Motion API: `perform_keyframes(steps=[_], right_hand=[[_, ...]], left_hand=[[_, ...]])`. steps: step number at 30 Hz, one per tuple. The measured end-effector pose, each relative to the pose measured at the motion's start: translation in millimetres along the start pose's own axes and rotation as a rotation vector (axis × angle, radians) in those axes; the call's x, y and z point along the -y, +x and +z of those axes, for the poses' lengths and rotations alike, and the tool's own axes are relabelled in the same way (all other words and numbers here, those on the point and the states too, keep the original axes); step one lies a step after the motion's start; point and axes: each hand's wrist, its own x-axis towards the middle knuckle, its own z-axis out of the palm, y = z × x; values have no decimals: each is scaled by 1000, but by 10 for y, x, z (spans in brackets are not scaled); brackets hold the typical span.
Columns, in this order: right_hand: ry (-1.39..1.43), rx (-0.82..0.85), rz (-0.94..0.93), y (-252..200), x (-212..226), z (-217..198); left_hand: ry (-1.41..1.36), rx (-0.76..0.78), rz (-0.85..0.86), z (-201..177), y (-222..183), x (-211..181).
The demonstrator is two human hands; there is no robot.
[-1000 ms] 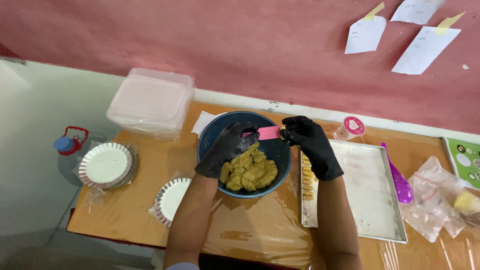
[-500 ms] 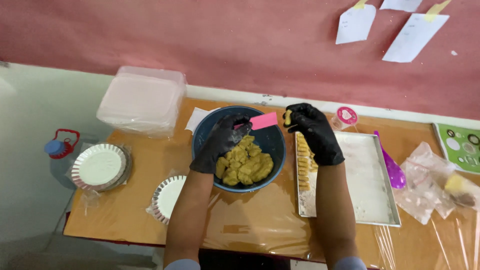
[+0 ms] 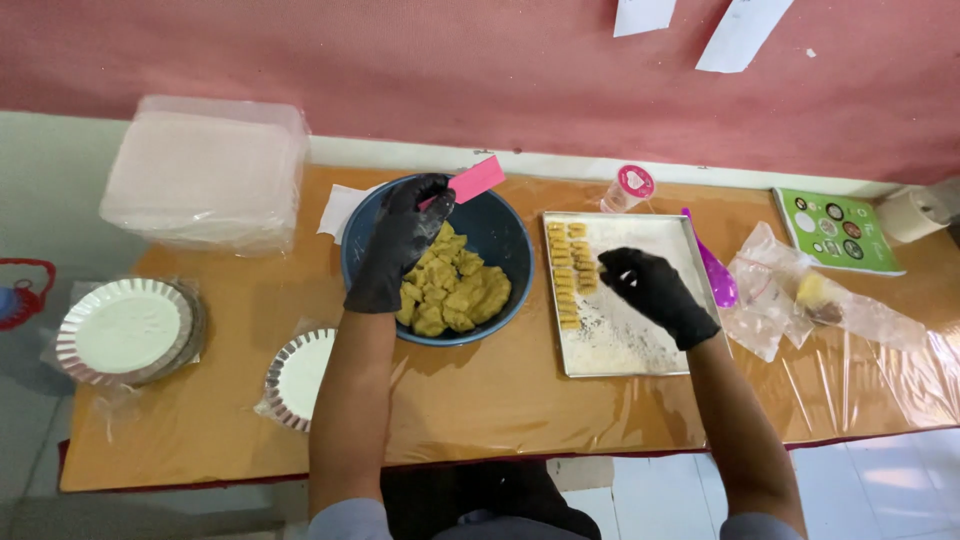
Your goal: Shaping small pieces of dough using a manual mold and placing them on a tray.
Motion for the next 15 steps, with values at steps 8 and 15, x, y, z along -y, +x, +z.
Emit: perform_keyframes(steps=[8,15], right_hand=[[-611,-70,-669,-201,-556,278],[-543,-76,-632,-209,-648,431]], left_hand=[[-40,-51,157,16,-8,14],[-78,-28,86,33,-27,-25]])
